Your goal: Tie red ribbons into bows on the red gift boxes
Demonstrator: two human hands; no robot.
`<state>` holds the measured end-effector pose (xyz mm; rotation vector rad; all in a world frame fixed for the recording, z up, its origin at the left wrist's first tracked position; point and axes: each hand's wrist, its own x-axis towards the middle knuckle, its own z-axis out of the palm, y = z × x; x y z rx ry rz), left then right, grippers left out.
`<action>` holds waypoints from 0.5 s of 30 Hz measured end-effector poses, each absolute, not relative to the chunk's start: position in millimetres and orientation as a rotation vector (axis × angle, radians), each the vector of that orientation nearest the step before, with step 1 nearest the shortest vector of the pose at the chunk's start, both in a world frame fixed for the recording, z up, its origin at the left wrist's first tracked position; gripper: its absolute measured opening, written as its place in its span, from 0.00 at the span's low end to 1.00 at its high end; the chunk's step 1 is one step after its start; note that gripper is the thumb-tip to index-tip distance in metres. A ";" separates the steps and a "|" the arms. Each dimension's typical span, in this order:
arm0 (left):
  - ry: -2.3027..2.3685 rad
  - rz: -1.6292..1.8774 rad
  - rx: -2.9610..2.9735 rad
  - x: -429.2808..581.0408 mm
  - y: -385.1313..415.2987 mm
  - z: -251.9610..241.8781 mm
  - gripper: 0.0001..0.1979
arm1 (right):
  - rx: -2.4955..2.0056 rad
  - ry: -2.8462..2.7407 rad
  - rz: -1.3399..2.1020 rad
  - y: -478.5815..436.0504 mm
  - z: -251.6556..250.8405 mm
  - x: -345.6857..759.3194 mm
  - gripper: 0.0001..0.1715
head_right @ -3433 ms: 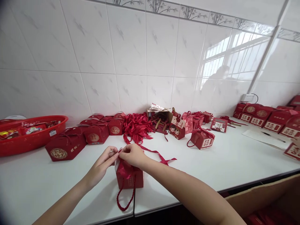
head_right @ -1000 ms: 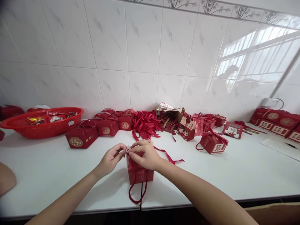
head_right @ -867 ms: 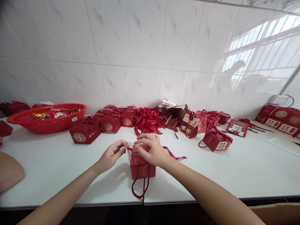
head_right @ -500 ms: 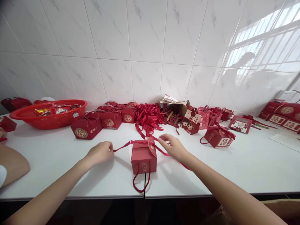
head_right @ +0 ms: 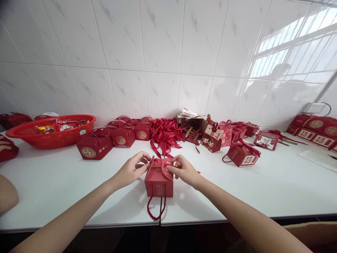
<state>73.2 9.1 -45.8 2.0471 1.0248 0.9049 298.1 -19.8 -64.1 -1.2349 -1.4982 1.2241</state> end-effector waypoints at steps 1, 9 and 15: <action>1.026 0.909 2.045 75.0 10.0 -46.5 0.07 | -1.243 -1.480 1.241 -19.7 -63.7 297.0 0.27; 0.995 0.799 2.088 76.0 11.5 -38.3 0.10 | -1.287 -1.477 1.300 -20.6 -58.5 295.2 0.24; 1.036 0.642 1.736 68.4 21.8 -32.2 0.18 | -1.419 -1.497 1.202 -16.0 -60.4 307.7 0.27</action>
